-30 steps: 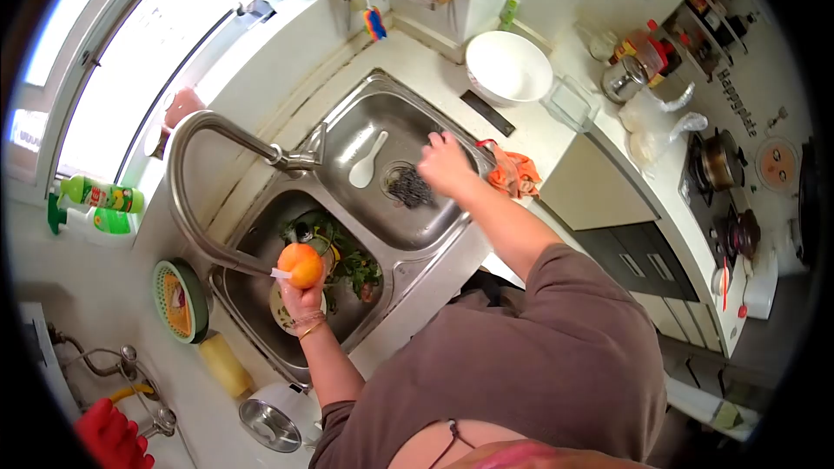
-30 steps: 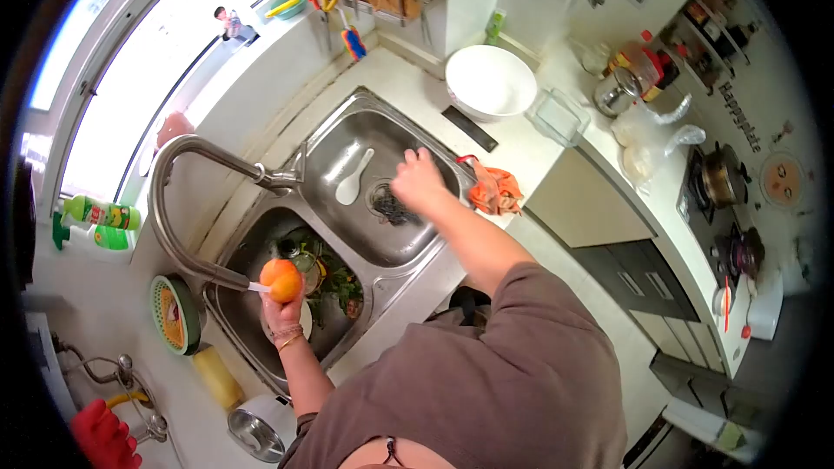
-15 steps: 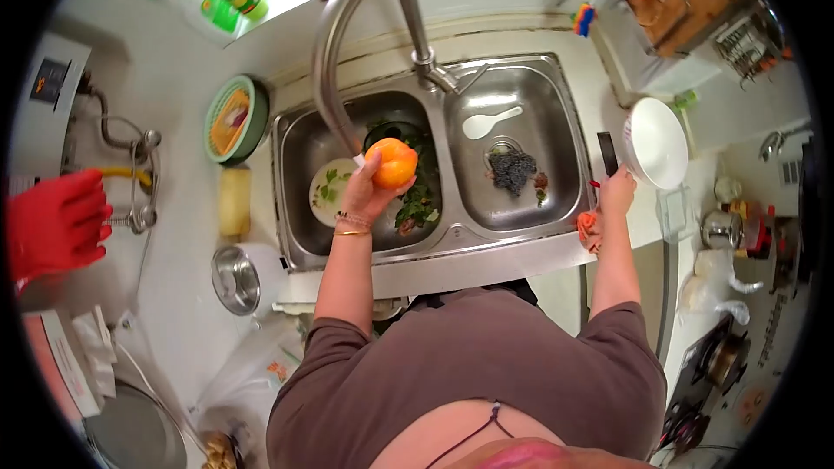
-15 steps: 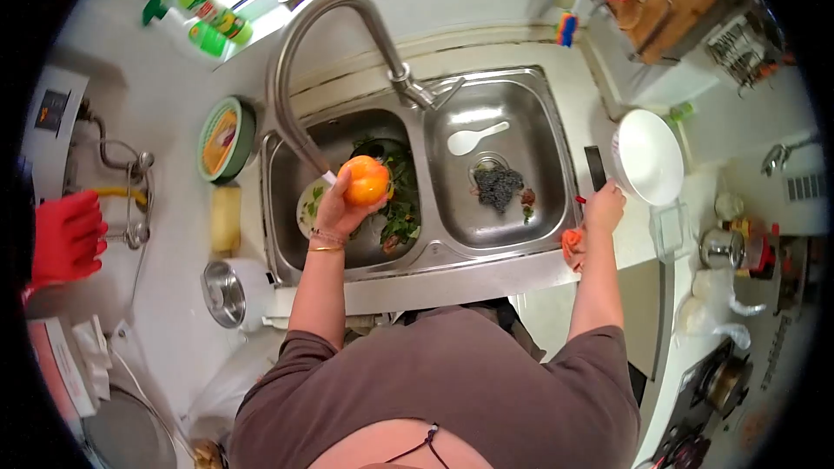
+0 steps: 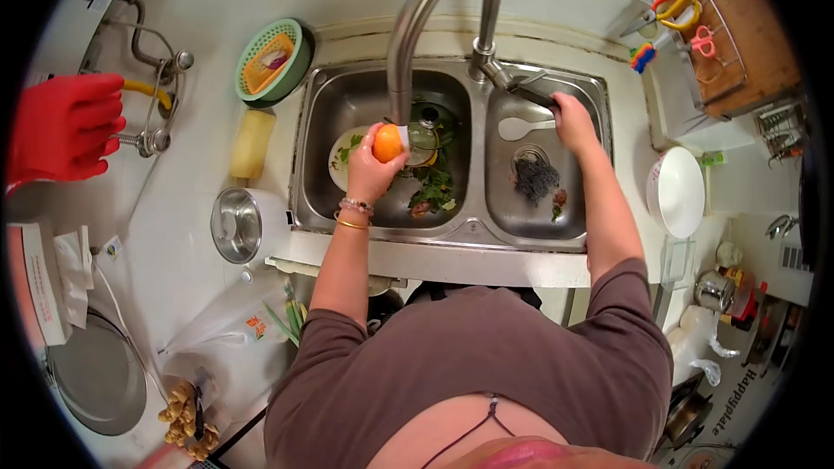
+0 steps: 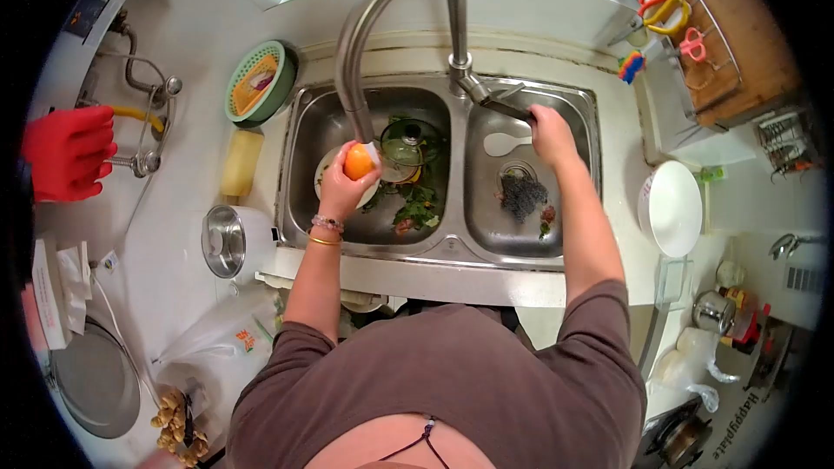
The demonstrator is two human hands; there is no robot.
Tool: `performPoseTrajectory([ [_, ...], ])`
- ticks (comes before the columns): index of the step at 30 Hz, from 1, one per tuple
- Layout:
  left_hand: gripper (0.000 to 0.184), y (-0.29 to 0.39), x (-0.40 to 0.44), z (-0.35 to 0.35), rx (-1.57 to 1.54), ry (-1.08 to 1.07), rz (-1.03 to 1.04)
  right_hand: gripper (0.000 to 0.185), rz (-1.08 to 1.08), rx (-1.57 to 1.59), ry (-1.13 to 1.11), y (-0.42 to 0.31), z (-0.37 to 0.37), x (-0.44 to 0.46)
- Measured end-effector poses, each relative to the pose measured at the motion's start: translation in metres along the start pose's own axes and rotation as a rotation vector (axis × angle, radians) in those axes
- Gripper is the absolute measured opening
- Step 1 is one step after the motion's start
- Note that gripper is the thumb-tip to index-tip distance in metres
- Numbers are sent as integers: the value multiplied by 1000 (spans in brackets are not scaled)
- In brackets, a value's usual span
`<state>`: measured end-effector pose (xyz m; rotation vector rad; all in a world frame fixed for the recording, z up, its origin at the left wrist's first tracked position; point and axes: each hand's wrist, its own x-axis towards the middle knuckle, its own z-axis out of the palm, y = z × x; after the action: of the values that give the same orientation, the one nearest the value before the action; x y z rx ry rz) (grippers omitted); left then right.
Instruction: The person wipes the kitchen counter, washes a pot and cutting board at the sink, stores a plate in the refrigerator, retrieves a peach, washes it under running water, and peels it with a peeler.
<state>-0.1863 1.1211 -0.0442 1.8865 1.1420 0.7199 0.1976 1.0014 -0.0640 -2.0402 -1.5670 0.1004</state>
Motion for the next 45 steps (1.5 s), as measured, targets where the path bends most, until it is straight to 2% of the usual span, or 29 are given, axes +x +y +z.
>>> performPoseTrajectory([
  [1, 67, 3, -6, -5, 98, -10, 4, 20, -13, -85, -101, 6, 5, 21],
  [3, 67, -1, -15, -10, 114, 19, -29, 21, -45, -122, -133, 8, 4, 55],
  [5, 69, -4, -25, -13, 78, 80, -18, 23, 41, -198, -263, 9, -1, 79],
  [6, 63, -16, -29, -12, 18, 90, -20, 23, 31, -158, -193, 22, 7, 87],
  [9, 56, -29, -38, -11, -648, -5, -459, 21, 119, -124, -241, 6, -6, 93],
  [10, 52, -21, -40, -16, -857, -99, -571, 19, 76, -129, -232, 13, -2, 91],
  [13, 56, -27, -51, -12, -1278, -256, -620, 17, 74, 136, -38, -9, -6, 55],
  [15, 61, -39, -54, -5, -1510, -398, -671, 11, 288, 258, -78, -39, -12, 25],
  [17, 64, -28, -51, -1, -1761, -496, -721, 7, 320, 1085, 71, -76, 8, -8],
  [19, 67, -25, -50, 7, -1763, -532, -738, 13, 421, 1382, -154, -114, 8, -29],
  [21, 67, -11, -48, 9, -1721, -648, -670, 21, 590, 1727, -113, -152, 13, -44],
  [23, 69, -2, -51, 13, -1696, -650, -635, 20, 593, 1871, -256, -165, 21, -50],
  [24, 71, 0, -53, 15, -1681, -653, -620, 19, 704, 1993, -259, -176, 23, -50],
  [25, 71, 0, -56, 18, -1719, -647, -647, 26, 647, 2140, -445, -177, 29, -49],
  [27, 73, 0, -60, 23, -1796, -631, -697, 28, 648, 2152, -375, -182, 30, -53],
  [30, 73, -5, -60, 29, -1754, -787, -711, 23, 783, 2194, -235, -198, 33, -53],
  [33, 68, 12, -64, 20, -1703, -759, -813, 21, 891, 1946, -189, -204, 35, -62],
  [34, 68, 10, -64, 19, -1679, -800, -798, 28, 772, 1978, -172, -207, 37, -63],
  [37, 68, -4, -63, 16, -1630, -887, -776, 27, 665, 1732, -173, -203, 47, -68],
  [42, 67, -19, -65, 23, -1642, -875, -826, 29, 626, 1583, -195, -206, 52, -72],
  [45, 64, 1, -67, 16, -1536, -806, -799, 30, 602, 1446, -215, -208, 51, -73],
])
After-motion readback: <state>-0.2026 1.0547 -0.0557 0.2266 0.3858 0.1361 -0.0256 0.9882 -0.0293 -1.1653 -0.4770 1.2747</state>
